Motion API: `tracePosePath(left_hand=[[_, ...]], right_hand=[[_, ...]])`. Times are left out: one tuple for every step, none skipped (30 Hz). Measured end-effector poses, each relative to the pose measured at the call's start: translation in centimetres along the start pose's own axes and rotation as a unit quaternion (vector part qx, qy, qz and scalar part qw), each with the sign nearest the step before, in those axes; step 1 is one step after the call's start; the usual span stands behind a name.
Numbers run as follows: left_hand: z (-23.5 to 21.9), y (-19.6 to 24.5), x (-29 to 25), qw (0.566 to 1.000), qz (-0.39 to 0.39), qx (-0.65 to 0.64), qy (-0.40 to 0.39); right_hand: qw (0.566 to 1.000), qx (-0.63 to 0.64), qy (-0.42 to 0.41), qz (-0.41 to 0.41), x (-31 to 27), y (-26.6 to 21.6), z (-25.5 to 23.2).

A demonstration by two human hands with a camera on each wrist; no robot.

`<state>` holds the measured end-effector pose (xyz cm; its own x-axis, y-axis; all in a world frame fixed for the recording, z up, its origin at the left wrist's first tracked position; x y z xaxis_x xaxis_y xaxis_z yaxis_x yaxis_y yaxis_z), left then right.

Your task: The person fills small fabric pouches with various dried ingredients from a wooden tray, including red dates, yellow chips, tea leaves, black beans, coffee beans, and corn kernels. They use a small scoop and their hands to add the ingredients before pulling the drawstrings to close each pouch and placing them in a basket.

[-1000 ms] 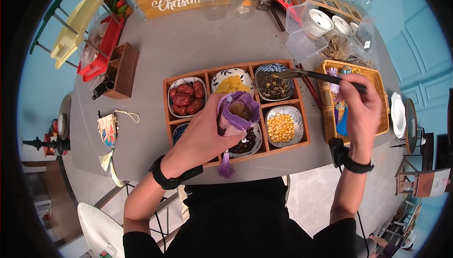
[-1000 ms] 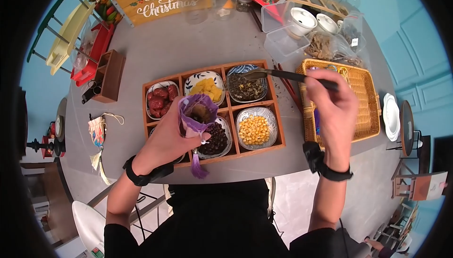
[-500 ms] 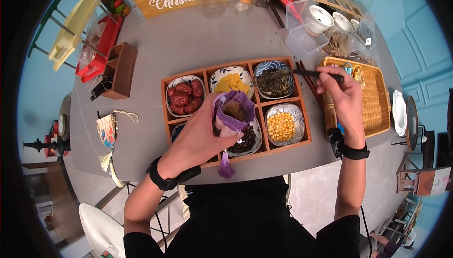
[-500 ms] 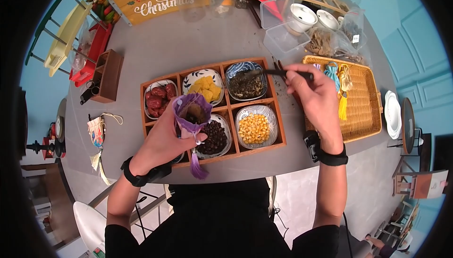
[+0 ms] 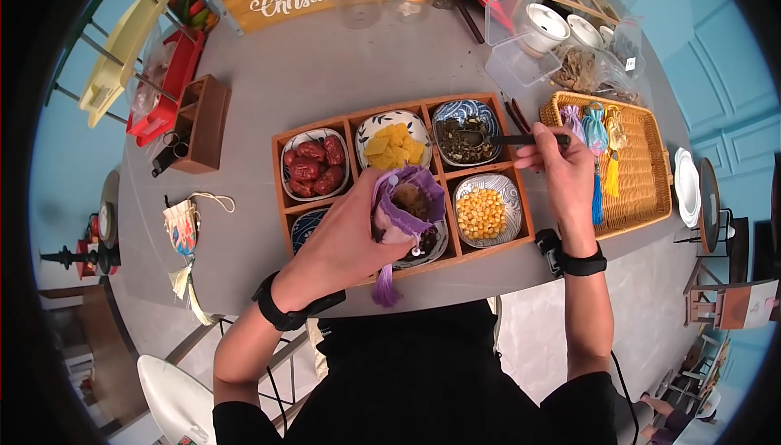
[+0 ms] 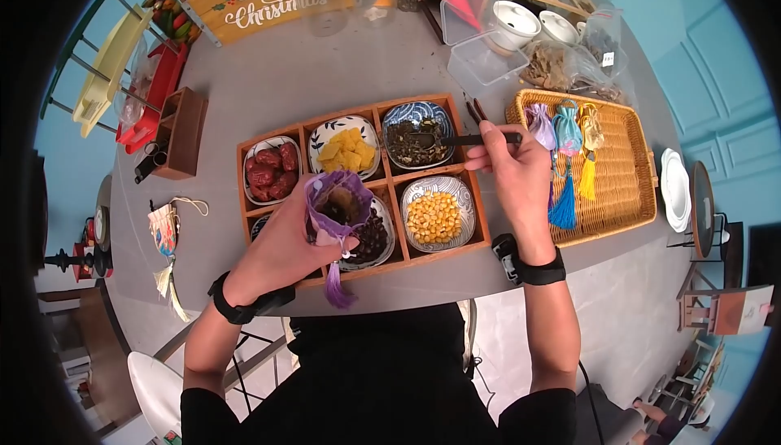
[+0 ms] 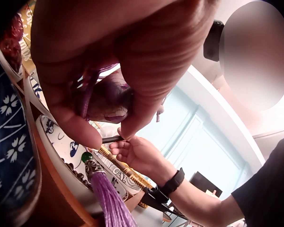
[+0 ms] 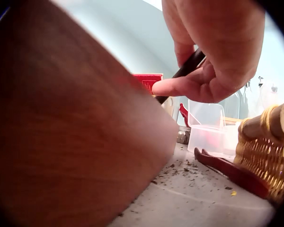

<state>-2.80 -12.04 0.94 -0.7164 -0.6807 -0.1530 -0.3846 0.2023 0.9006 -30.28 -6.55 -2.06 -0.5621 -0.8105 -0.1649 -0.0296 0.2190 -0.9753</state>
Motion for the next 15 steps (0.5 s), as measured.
tracePosePath(left_hand=[[0.01,-0.07,-0.03,1.0,0.0,-0.006,0.002],[0.02,-0.18,-0.07,1.0,-0.001,-0.013,0.005],[0.02,-0.31,-0.11,1.0,-0.002,-0.013,0.005],[-0.02,-0.5,-0.16,1.0,0.0,-0.019,0.008],[-0.08,-0.6,-0.22,1.0,0.002,-0.025,0.011],[-0.08,-0.59,-0.28,1.0,0.001,-0.024,0.011],[-0.05,-0.5,-0.26,1.0,0.0,-0.02,0.011],[-0.06,-0.44,-0.2,1.0,0.0,-0.016,0.013],[-0.05,-0.53,-0.16,1.0,0.001,-0.017,0.012],[0.01,-0.7,-0.18,1.0,0.006,-0.023,0.014],[0.07,-0.83,-0.2,0.999,0.011,-0.031,0.019],[0.09,-0.9,-0.2,0.999,0.01,-0.033,0.02],[0.07,-0.94,-0.15,0.999,0.006,-0.035,0.014],[0.05,-0.96,-0.12,0.999,0.002,-0.035,0.008],[0.08,-0.91,-0.16,0.999,0.002,-0.035,0.008]], right_hand=[[1.0,-0.007,0.016,0.01,-0.04,0.07,0.19],[0.999,-0.015,0.032,0.02,-0.05,0.17,0.26],[0.999,-0.015,0.032,0.02,-0.02,0.3,0.19],[0.999,0.002,0.041,0.023,0.02,0.49,0.02],[0.998,0.019,0.05,0.025,0.07,0.62,-0.02],[0.998,0.02,0.049,0.026,0.06,0.7,0.11],[0.998,0.029,0.041,0.026,0.1,0.73,0.26],[0.998,0.038,0.033,0.023,0.15,0.71,0.34],[0.998,0.038,0.034,0.023,0.12,0.69,0.22],[0.998,0.042,0.032,0.042,0.02,0.74,0.01],[0.997,0.044,0.028,0.059,0.02,0.72,-0.13],[0.997,0.042,0.027,0.059,0.04,0.63,-0.17],[0.997,0.036,0.027,0.064,0.04,0.56,-0.17],[0.997,0.03,0.028,0.069,0.06,0.52,-0.19],[0.997,0.03,0.028,0.069,0.07,0.52,-0.23]])
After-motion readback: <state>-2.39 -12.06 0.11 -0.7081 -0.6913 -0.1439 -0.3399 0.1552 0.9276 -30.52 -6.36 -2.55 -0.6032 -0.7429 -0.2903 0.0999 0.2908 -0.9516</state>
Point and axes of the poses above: each hand's wrist, its own x-axis towards the middle knuckle, its own z-axis out of the palm, y = z × x, the point moved 2 cm from there along x, towards the middle knuckle, and after that the axes turned 7 degrees about z, right-handed, at the moved point
